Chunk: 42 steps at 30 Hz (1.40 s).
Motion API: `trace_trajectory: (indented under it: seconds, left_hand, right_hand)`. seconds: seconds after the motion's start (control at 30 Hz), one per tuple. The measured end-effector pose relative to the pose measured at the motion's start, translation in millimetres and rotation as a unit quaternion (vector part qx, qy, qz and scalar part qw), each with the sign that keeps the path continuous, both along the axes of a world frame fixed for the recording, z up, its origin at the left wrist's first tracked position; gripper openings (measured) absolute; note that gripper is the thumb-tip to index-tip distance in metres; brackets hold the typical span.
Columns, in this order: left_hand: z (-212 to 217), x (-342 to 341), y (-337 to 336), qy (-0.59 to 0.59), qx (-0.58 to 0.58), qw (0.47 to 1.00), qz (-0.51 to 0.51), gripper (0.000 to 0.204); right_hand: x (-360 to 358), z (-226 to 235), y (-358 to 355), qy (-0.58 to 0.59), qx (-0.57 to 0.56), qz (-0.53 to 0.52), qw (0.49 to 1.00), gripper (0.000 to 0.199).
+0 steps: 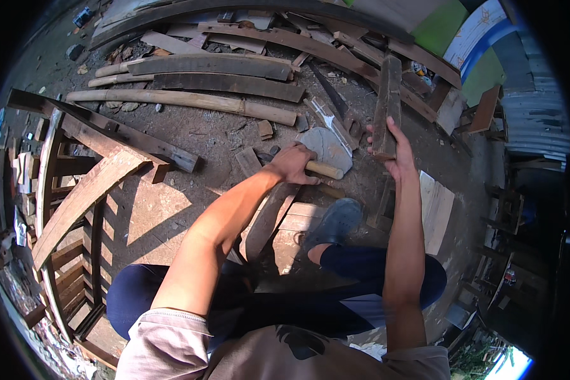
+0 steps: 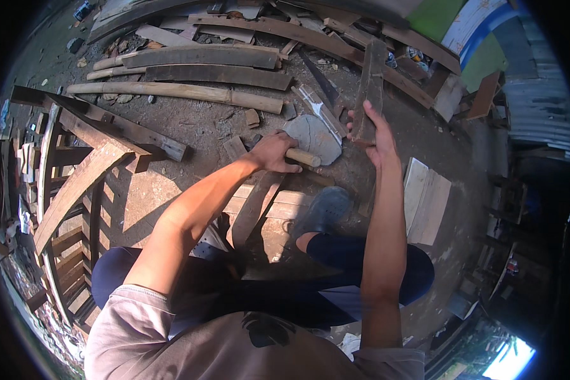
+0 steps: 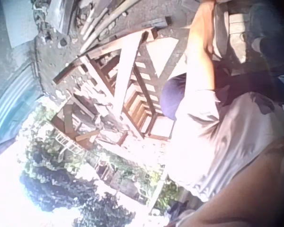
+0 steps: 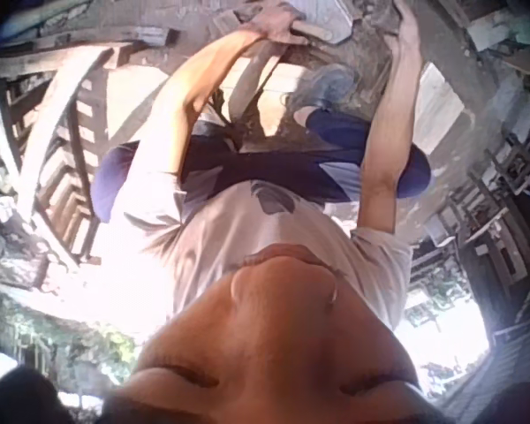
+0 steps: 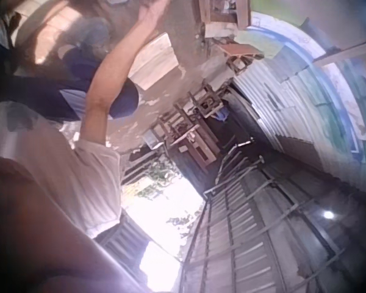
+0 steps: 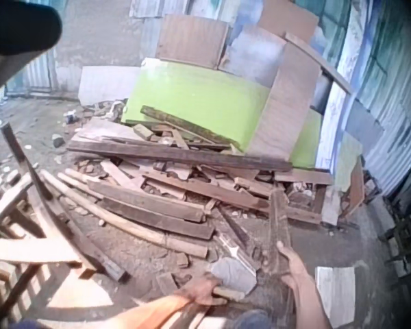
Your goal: The person sits on the ground and uses a hammer to break wooden planks into smaller pieces. They repeatedly position planks on a flat stone and strike them with the hammer, then move the broken pieces aside.
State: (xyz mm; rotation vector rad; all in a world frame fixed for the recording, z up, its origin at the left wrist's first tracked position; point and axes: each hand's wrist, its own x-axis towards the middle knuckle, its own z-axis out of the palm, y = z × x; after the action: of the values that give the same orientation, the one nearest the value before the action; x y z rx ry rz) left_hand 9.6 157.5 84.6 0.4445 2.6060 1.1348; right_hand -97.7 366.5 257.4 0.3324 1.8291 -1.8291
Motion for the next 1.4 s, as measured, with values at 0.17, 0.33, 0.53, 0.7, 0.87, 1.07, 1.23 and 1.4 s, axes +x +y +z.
trace_trajectory:
  seconds: [0.17, 0.33, 0.53, 0.7, 0.87, 1.07, 1.23, 1.4]
  left_hand:
    - [-22.2, -3.5, 5.6, -0.148, 0.126, 0.981, -0.001, 0.047]
    - [-22.2, -10.3, 6.2, -0.228, 0.123, 0.965, -0.037, 0.034]
    - [-35.2, -13.6, 3.6, -0.207, 0.155, 0.965, -0.041, 0.036]
    - [-27.2, -14.2, -4.3, -0.245, 0.159, 0.955, -0.057, 0.038]
    - [-17.0, -17.3, 0.2, -0.267, 0.15, 0.95, -0.064, 0.035]
    - [-11.7, -20.6, -6.5, -0.284, 0.179, 0.94, -0.066, 0.038]
    - [29.4, -20.5, -6.7, -0.289, 0.098, 0.95, -0.068, 0.049]
    - [3.3, -19.8, -20.9, -0.296, 0.164, 0.939, -0.063, 0.043]
  right_hand:
    - [144.3, -24.9, 28.3, -0.086, -0.119, -0.282, 0.948, 0.024]
    - [204.4, -37.0, 22.3, -0.1, -0.193, -0.354, 0.91, 0.028]
    - [274.9, -59.1, -31.2, -0.004, -0.072, -0.299, 0.951, 0.04]
    - [279.5, -21.7, -10.9, -0.125, -0.14, -0.212, 0.959, 0.046]
    - [267.4, -48.9, -19.0, -0.081, -0.088, -0.265, 0.957, 0.051]
    - [265.9, -45.8, -0.7, -0.068, -0.089, -0.217, 0.97, 0.049]
    - [272.3, -49.7, -52.5, -0.003, -0.048, -0.265, 0.963, 0.05]
    - [267.1, -42.9, -14.2, -0.084, -0.079, -0.208, 0.971, 0.043]
